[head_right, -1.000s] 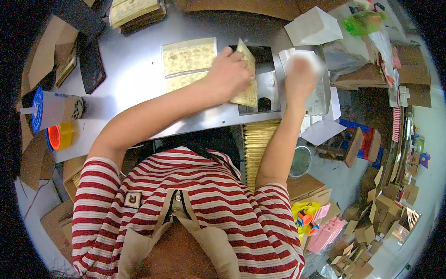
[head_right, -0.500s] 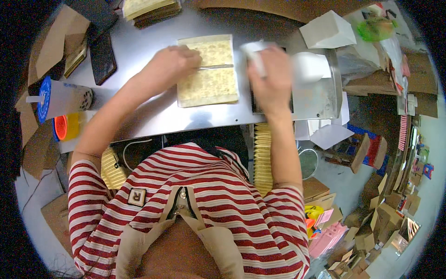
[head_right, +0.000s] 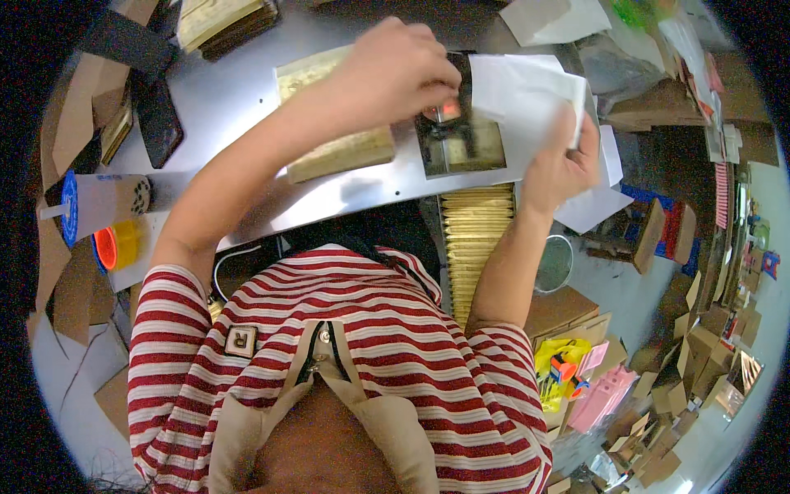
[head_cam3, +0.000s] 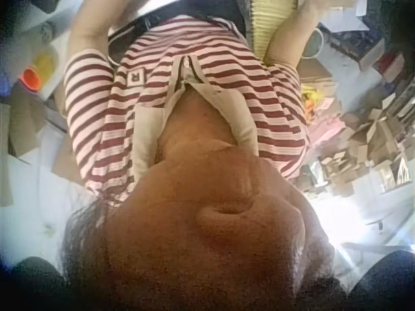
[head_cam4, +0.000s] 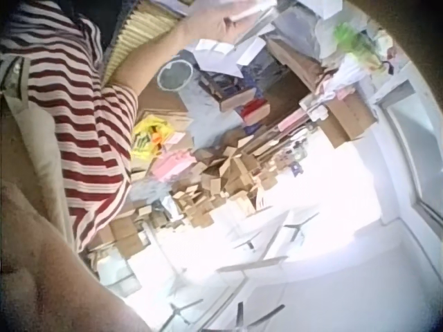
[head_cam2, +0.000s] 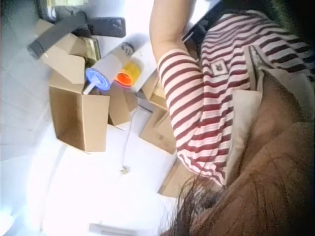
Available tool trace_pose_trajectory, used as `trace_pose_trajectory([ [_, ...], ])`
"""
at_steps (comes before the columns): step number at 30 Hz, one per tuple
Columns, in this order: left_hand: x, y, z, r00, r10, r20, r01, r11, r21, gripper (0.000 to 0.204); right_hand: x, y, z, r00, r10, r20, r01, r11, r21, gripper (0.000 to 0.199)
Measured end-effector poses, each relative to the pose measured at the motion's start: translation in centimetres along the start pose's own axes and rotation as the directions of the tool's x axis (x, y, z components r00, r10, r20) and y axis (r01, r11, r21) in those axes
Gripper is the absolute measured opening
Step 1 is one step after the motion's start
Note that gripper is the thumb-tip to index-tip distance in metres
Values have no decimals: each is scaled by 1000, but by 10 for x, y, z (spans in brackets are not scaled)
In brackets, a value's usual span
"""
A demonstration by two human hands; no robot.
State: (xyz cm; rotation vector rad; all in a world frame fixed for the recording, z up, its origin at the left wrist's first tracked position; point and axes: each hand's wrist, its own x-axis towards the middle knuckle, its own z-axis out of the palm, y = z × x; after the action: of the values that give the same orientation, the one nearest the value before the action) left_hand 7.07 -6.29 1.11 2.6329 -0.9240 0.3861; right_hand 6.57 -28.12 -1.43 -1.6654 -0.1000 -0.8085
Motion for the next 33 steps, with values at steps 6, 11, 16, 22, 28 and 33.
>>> trace_pose_trajectory([
  [6, -72, -23, -35, 987, -163, -17, 162, 986, -41, 11, -18, 8, 30, 925, -275, 262, 313, 943, -116, 20],
  [11, -124, -33, -24, 962, -256, 98, 223, 939, 261, 21, -66, -3, 89, 534, -403, 744, 380, 900, 215, 27],
  [16, -117, -32, -6, 953, -289, 91, 245, 911, 331, 19, -73, -1, 93, 233, -541, 808, 567, 751, 339, 33],
  [22, -118, -38, 2, 935, -351, -61, 351, 879, 322, 20, -91, -12, 101, 107, -471, 875, 685, 673, 279, 52],
  [28, -174, 16, 11, 952, -253, -174, 295, 909, 295, 43, -108, -34, 117, 285, -245, 927, 780, 621, -76, 51],
  [33, -186, 18, 7, 960, -246, -135, 268, 945, 189, 50, -103, -28, 134, 356, -126, 926, 624, 770, -135, 35],
])
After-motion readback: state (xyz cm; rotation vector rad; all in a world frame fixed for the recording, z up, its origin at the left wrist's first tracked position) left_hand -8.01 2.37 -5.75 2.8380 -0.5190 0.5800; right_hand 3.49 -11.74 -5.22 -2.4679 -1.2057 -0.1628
